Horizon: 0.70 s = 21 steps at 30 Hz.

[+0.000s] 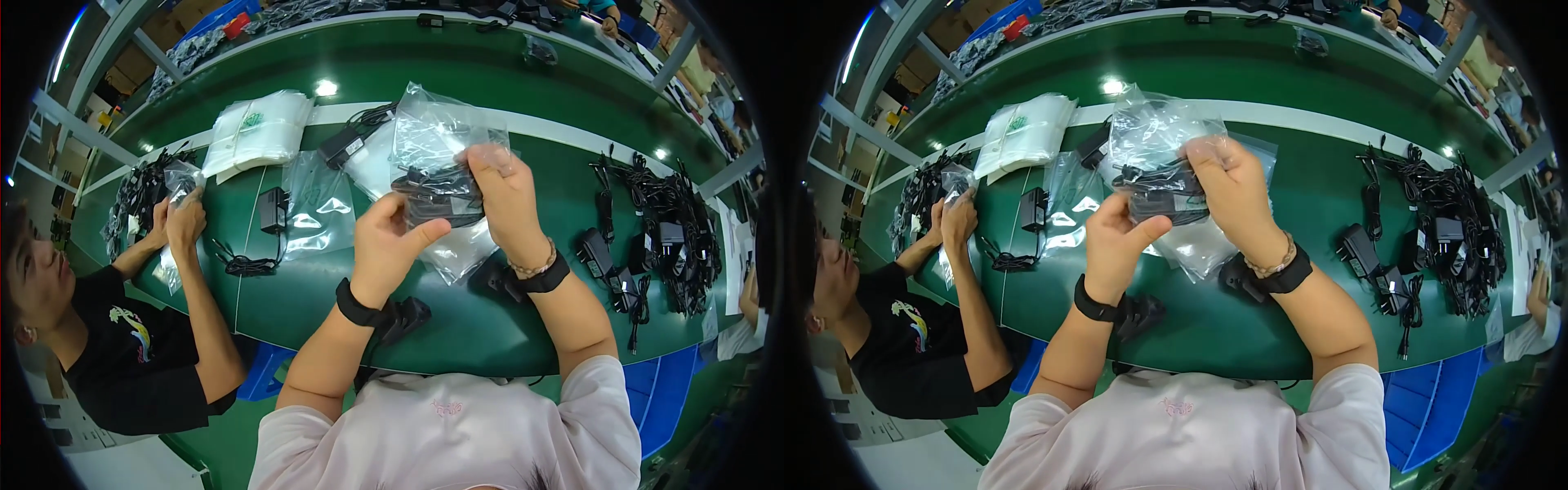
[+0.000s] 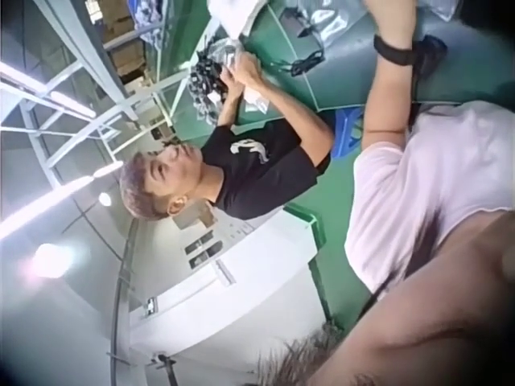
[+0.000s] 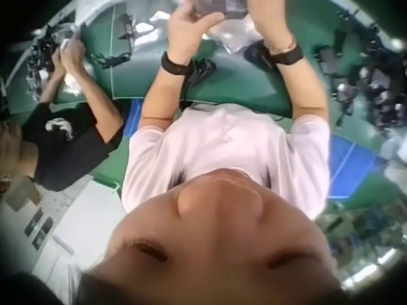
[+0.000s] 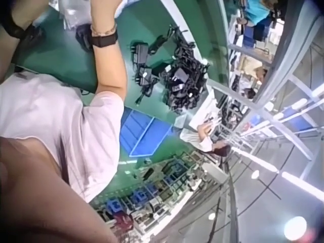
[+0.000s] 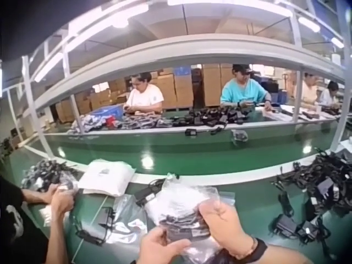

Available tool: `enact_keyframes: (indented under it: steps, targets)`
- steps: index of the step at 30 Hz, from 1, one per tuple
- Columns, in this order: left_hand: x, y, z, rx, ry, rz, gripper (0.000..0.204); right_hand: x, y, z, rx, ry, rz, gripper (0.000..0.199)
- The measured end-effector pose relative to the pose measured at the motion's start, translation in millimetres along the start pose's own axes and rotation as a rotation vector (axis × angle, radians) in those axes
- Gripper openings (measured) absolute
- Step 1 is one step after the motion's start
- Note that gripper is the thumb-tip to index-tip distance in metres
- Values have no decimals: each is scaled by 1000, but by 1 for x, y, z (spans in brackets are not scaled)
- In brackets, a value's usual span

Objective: The person packages power adapters by hand, picking up an adapter, wrapping its cord around the body, and sliding it into a plastic bag. This process is repeated with several more adapters throughout the video.

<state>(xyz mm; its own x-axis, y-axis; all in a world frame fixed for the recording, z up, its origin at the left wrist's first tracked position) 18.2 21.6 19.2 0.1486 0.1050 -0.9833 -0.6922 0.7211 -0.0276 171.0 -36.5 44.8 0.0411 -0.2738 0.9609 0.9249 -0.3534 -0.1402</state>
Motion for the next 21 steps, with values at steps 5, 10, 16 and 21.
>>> enact_keyframes:
  steps: [5,10,16,21]
  targets:
    - [-6,0,0,-83,-138,7,38,1,-4,1,131,12,104,15]
    - [-12,5,-6,-126,-123,-67,39,-3,1,2,343,11,192,18]
    - [-5,11,-3,-108,-46,-219,47,18,-8,0,486,159,-242,11]
    - [-7,11,-6,-17,-165,-121,49,30,-9,-6,515,386,-552,11]
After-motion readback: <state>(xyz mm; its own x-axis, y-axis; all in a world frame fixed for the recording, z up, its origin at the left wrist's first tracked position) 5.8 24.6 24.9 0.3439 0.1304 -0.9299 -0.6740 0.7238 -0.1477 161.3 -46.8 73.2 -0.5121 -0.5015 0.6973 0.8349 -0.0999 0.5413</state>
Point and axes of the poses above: each hand's wrist, its own z-axis towards the middle knuckle, its own y-axis out of the back of the hand, x = y × z, the point moved 3 cm from there along z, towards the middle knuckle, and after that the axes turned 8 degrees about x, right-handed, at the moved point
